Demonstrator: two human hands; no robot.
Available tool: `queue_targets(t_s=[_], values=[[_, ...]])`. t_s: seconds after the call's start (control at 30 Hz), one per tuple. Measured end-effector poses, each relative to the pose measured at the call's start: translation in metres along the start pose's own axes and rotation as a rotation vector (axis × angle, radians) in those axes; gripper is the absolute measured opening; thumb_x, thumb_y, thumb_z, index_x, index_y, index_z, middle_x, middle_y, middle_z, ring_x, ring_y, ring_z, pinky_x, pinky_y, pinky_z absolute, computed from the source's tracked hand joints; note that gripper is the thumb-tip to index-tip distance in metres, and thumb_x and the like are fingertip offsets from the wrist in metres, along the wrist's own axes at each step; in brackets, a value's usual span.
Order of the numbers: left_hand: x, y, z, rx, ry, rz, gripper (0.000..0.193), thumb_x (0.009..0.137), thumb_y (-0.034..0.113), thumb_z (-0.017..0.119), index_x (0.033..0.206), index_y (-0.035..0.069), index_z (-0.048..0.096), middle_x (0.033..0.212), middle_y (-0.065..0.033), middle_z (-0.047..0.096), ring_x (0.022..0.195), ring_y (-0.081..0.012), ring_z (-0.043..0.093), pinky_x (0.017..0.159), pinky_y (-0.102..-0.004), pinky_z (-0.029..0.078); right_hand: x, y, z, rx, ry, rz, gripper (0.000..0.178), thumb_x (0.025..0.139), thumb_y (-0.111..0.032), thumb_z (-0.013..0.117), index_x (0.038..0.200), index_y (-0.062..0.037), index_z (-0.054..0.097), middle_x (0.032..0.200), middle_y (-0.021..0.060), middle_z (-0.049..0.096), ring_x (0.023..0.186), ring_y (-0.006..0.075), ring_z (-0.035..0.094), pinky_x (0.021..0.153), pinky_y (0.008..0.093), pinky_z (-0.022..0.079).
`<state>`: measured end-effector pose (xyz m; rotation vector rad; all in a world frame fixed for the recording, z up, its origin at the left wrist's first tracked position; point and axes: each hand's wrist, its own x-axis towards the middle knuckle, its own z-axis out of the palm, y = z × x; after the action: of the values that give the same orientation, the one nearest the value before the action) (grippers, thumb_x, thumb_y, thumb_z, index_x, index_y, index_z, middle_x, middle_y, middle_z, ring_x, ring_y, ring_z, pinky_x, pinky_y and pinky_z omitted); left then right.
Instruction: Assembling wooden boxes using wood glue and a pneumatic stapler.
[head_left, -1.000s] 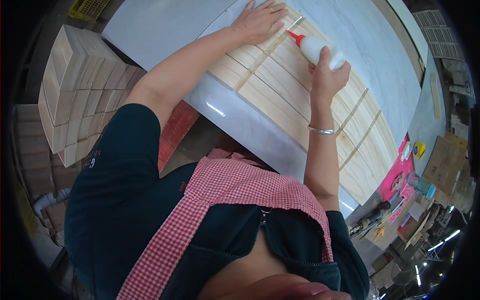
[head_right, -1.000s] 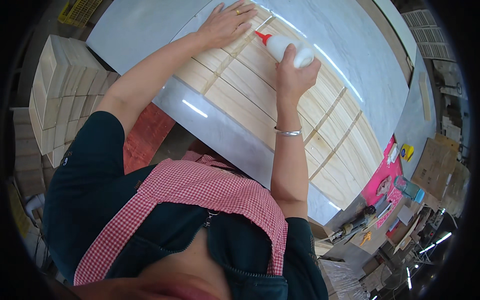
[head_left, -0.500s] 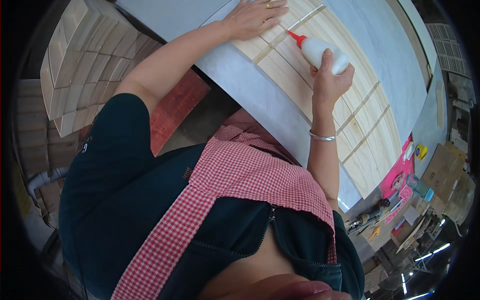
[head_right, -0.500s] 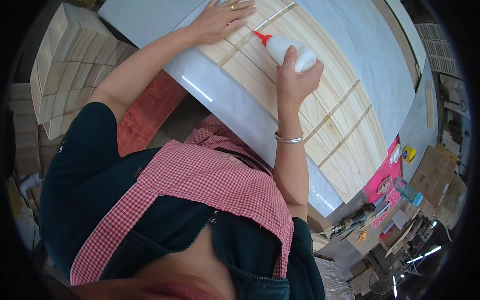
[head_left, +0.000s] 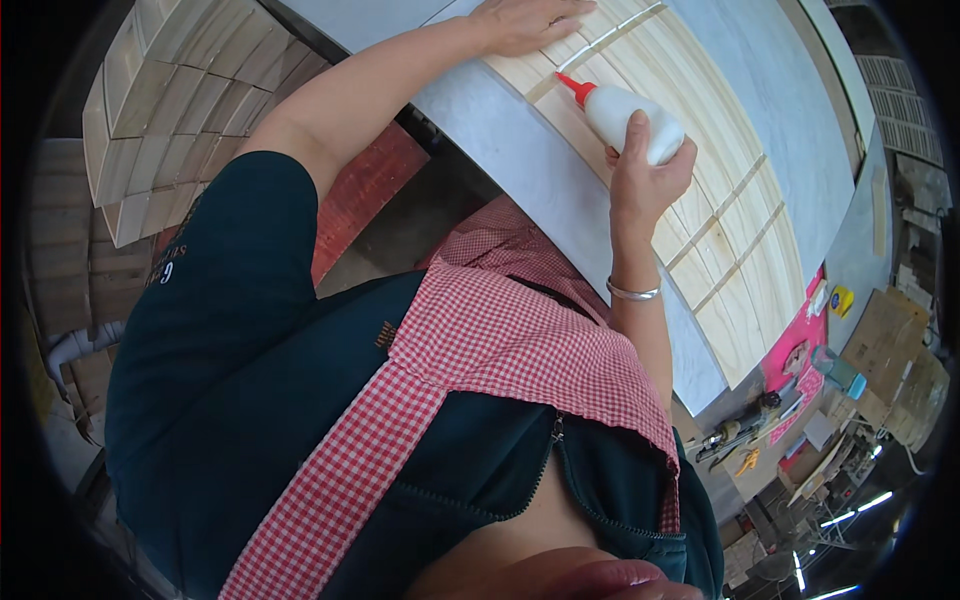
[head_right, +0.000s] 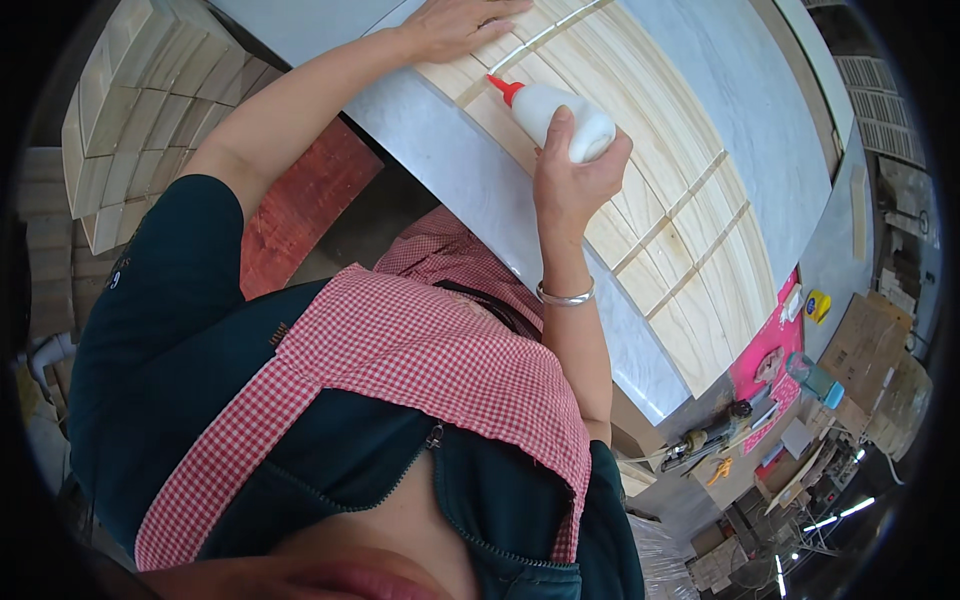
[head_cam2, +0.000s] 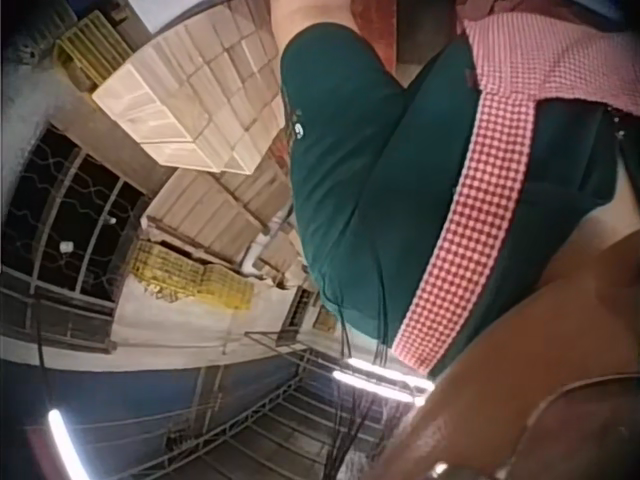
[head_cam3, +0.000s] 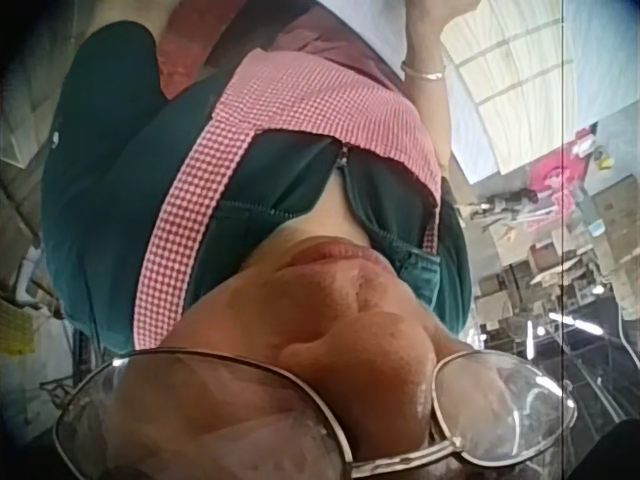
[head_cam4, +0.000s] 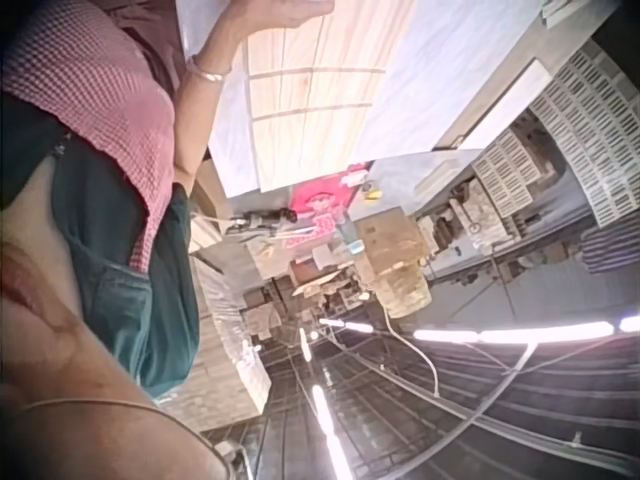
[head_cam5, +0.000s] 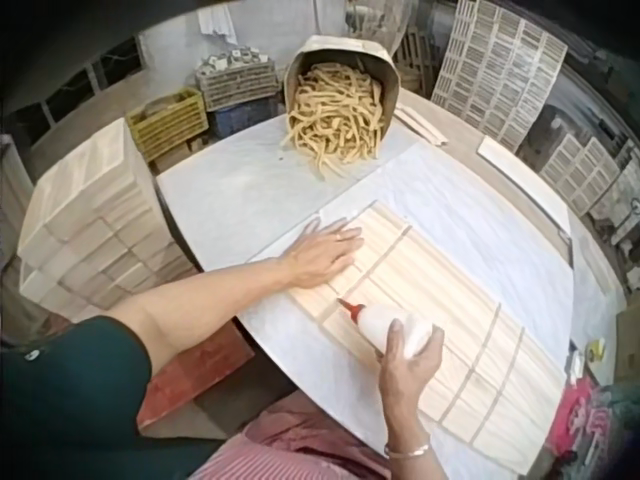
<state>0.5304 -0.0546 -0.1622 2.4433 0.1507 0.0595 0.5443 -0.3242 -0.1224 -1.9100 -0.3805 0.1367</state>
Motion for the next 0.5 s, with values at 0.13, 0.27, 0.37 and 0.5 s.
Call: queue_targets(t_s=[0.13,0.27,0.37,0.5], values=[[0.006,-0.02,0.01,-0.134,-0.004,0.025,0.048,0.102,0.035,0.044,0.143,0.012,0.054,0.155,-0.0062,0.048,0.148,-0.0326,0.034,0.114,-0.066,0.027,-0.015,-0.002,0.0,-0.024,0.007,-0.056,0.046,0.092,-0.032,0.073,0.11,0.0049,0.052,0.093,0.0194,0.063,0.071,0.0254,0.066,0.058,0.0335,0.057],[0.012,-0.028,0.017,-0.194,0.022,0.084,0.048,0.102,0.035,0.044,0.143,0.012,0.054,0.155,-0.006,0.048,0.148,-0.0323,0.034,0.114,-0.0652,0.027,-0.025,0.001,-0.003,-0.083,0.011,-0.179,0.046,0.093,-0.032,0.073,0.111,0.0042,0.052,0.094,0.0184,0.063,0.071,0.025,0.066,0.057,0.0326,0.057],[0.011,-0.016,0.011,-0.005,0.043,0.065,0.048,0.102,0.034,0.044,0.143,0.011,0.054,0.154,-0.006,0.048,0.148,-0.0322,0.034,0.114,-0.0633,0.028,-0.031,-0.007,-0.01,0.078,-0.084,-0.004,0.043,0.094,-0.031,0.071,0.113,0.0033,0.052,0.094,0.0171,0.063,0.071,0.0246,0.066,0.058,0.0324,0.057],[0.002,-0.025,0.011,0.405,0.284,0.221,0.044,0.102,0.028,0.049,0.143,0.012,0.055,0.145,-0.0061,0.055,0.137,-0.0297,0.046,0.11,-0.0487,0.037,-0.025,0.0,-0.027,0.218,-0.16,0.092,0.041,0.1,-0.031,0.065,0.121,0.001,0.05,0.097,0.0152,0.06,0.07,0.0219,0.063,0.061,0.0332,0.057]])
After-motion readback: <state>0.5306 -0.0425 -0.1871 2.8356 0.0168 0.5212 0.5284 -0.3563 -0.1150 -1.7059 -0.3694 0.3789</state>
